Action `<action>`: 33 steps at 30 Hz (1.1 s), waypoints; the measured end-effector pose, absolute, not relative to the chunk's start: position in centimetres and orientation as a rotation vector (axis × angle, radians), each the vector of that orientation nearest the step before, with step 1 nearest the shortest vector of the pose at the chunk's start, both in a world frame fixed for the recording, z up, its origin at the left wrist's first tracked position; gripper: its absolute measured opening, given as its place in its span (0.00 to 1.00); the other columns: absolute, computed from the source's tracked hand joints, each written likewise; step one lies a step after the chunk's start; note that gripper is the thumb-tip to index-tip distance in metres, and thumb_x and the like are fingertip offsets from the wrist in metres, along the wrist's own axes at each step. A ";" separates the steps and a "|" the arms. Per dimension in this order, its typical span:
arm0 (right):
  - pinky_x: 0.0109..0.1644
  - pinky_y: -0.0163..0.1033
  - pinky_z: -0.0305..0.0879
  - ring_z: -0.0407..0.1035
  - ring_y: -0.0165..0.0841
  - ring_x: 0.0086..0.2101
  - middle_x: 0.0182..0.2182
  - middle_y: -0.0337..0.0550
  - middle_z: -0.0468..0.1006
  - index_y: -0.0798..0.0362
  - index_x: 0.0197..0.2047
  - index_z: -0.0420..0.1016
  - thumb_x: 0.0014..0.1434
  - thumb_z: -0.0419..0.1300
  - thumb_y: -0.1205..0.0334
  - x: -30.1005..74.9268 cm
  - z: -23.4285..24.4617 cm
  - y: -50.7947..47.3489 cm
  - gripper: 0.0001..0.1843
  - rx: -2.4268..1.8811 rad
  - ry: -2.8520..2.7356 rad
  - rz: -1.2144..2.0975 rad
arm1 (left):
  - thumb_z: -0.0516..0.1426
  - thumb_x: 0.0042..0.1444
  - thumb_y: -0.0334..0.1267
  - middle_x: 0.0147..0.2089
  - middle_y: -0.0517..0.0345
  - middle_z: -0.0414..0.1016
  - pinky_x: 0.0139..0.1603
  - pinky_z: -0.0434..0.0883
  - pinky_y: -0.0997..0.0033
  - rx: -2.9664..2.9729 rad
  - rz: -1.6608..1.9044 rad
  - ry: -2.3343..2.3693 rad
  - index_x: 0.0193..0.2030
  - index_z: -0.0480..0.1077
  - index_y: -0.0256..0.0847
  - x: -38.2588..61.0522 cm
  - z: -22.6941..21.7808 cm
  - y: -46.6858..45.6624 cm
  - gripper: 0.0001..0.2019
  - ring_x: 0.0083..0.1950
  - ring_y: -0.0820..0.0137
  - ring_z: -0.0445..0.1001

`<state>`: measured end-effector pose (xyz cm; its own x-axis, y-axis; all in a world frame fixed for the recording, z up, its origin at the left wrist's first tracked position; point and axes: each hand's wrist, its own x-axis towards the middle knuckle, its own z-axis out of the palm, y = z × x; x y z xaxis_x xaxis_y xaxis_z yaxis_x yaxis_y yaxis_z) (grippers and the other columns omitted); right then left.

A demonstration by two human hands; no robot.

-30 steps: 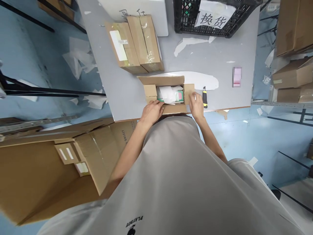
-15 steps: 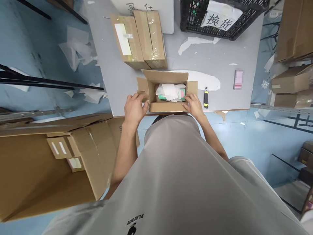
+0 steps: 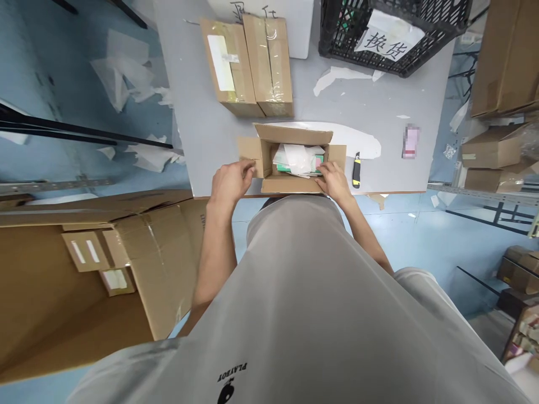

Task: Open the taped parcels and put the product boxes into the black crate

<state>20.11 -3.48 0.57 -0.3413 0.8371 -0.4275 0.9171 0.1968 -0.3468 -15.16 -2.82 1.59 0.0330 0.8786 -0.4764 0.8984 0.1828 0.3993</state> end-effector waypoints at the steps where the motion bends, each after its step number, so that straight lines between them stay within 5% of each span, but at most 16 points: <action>1: 0.78 0.64 0.71 0.69 0.61 0.73 0.74 0.66 0.80 0.59 0.77 0.83 0.82 0.63 0.62 19.8 0.8 -3.4 0.25 1.688 2.301 -0.835 | 0.56 0.79 0.40 0.67 0.47 0.91 0.71 0.80 0.46 1.671 -0.059 1.807 0.71 0.86 0.47 -14.8 1.6 -2.6 0.22 0.67 0.42 0.88; 9: 0.85 0.59 0.61 0.73 0.57 0.75 0.67 0.73 0.87 0.67 0.69 0.85 0.85 0.56 0.65 16.5 1.7 -2.3 0.22 1.557 2.150 -0.828 | 0.58 0.74 0.38 0.58 0.47 0.93 0.66 0.81 0.50 1.787 -0.145 1.595 0.58 0.89 0.47 -10.6 1.9 -0.3 0.17 0.61 0.45 0.90; 16: 0.76 0.57 0.73 0.83 0.60 0.67 0.64 0.74 0.89 0.70 0.75 0.77 0.85 0.53 0.66 14.5 1.0 -0.6 0.25 1.556 1.983 -0.991 | 0.57 0.72 0.34 0.62 0.47 0.93 0.69 0.81 0.49 1.834 -0.156 1.507 0.63 0.89 0.46 -9.8 1.2 0.8 0.22 0.65 0.43 0.89; 24: 0.83 0.63 0.71 0.71 0.53 0.79 0.85 0.64 0.70 0.59 0.83 0.70 0.80 0.50 0.66 13.9 -1.6 0.7 0.33 1.668 2.221 -1.219 | 0.57 0.71 0.34 0.60 0.46 0.93 0.71 0.82 0.46 1.862 -0.102 1.366 0.64 0.89 0.47 -9.1 -1.9 0.9 0.22 0.65 0.42 0.89; 28: 0.85 0.65 0.69 0.68 0.53 0.81 0.85 0.62 0.70 0.58 0.88 0.65 0.79 0.50 0.67 13.8 -1.9 2.0 0.38 1.699 2.290 -1.156 | 0.58 0.71 0.34 0.70 0.41 0.88 0.77 0.80 0.46 1.908 -0.118 1.311 0.72 0.85 0.43 -7.9 -3.4 1.9 0.26 0.70 0.43 0.86; 33: 0.80 0.61 0.74 0.77 0.57 0.72 0.72 0.65 0.84 0.60 0.75 0.81 0.79 0.53 0.72 14.0 -0.5 2.7 0.28 1.643 2.236 -0.862 | 0.59 0.69 0.30 0.87 0.36 0.70 0.90 0.67 0.43 1.928 0.048 1.313 0.86 0.71 0.37 -7.5 -4.7 3.1 0.38 0.86 0.43 0.71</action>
